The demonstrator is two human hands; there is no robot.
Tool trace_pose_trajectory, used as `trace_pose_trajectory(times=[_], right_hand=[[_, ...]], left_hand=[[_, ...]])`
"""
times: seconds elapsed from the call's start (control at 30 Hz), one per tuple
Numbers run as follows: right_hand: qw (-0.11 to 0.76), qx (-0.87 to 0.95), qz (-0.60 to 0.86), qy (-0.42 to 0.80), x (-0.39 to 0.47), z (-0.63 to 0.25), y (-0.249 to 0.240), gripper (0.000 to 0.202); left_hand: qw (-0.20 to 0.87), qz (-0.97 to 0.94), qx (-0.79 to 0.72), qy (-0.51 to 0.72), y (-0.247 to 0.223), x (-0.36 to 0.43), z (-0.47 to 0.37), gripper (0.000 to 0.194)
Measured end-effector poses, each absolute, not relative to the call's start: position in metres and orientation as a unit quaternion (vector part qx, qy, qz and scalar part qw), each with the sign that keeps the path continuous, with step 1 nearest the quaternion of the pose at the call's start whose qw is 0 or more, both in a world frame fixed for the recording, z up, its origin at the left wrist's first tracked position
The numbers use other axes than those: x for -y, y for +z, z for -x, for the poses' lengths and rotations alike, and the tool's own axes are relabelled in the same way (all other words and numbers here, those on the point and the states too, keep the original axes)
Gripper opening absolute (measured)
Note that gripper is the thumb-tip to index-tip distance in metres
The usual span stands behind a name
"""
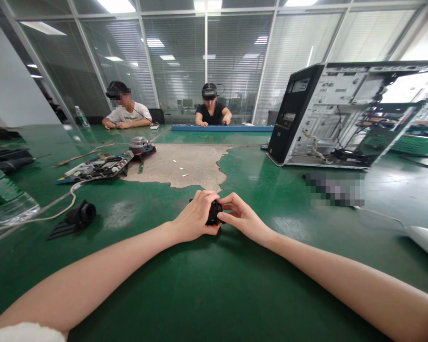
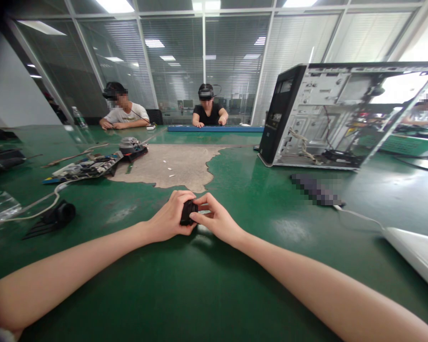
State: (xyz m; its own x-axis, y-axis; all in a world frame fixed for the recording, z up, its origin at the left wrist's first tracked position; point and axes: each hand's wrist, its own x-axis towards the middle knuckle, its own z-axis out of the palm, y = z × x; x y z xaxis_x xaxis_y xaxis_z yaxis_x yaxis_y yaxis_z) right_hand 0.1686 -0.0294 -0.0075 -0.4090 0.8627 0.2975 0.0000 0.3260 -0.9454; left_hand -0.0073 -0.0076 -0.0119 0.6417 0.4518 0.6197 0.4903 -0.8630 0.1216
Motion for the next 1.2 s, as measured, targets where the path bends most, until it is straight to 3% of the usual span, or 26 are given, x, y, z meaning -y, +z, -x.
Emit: trace_pose_trajectory(times=[0.8, 1.2], right_hand=[[0.433, 0.684, 0.347, 0.473, 0.0277, -0.1697, -0.0088, 0.029], [0.447, 0.687, 0.331, 0.468, 0.0316, -0.17, -0.0062, 0.022]], left_hand=[[0.031, 0.906, 0.257, -0.334, -0.0102, 0.0087, 0.0066, 0.059], [0.031, 0.906, 0.259, -0.334, -0.0112, 0.008, 0.0066, 0.059]])
